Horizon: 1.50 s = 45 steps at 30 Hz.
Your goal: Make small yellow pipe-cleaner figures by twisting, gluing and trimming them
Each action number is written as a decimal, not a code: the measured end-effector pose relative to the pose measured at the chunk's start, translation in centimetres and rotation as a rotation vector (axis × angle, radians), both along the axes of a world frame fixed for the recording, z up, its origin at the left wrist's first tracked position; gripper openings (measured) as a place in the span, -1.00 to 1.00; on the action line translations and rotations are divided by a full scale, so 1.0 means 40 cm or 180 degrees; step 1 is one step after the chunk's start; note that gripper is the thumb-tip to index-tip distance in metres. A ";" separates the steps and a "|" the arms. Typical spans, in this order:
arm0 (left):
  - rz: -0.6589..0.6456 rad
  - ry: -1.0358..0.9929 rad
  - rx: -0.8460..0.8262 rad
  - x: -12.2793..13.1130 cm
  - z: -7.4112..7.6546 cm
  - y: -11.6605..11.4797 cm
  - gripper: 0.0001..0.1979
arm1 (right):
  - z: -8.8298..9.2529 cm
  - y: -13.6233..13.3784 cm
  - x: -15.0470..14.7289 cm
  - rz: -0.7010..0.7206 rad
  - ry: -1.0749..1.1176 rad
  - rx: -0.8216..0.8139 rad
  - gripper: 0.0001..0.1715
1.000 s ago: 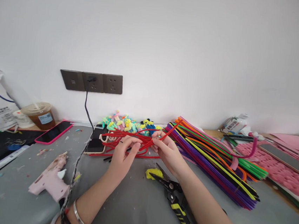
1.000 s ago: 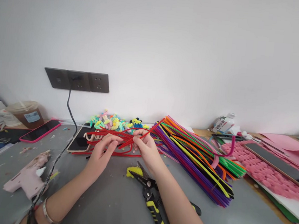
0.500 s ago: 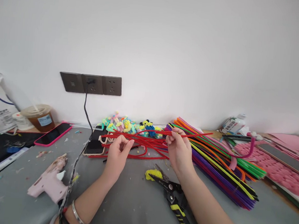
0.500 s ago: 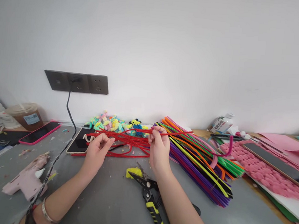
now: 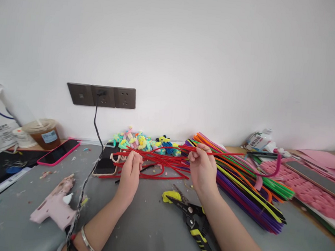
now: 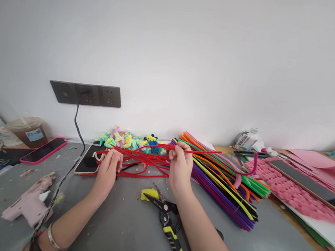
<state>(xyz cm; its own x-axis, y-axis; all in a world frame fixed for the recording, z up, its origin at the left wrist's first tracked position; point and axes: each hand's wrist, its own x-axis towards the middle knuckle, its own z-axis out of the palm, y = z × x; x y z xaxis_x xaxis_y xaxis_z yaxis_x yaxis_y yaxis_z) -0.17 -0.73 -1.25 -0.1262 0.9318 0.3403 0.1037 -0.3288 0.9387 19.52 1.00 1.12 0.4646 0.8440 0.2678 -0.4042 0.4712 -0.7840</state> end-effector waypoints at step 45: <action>-0.0386 0.0121 0.0021 0.013 0.021 -0.021 -0.82 | 0.010 -0.048 -0.048 0.1444 -0.1671 -0.0371 -0.70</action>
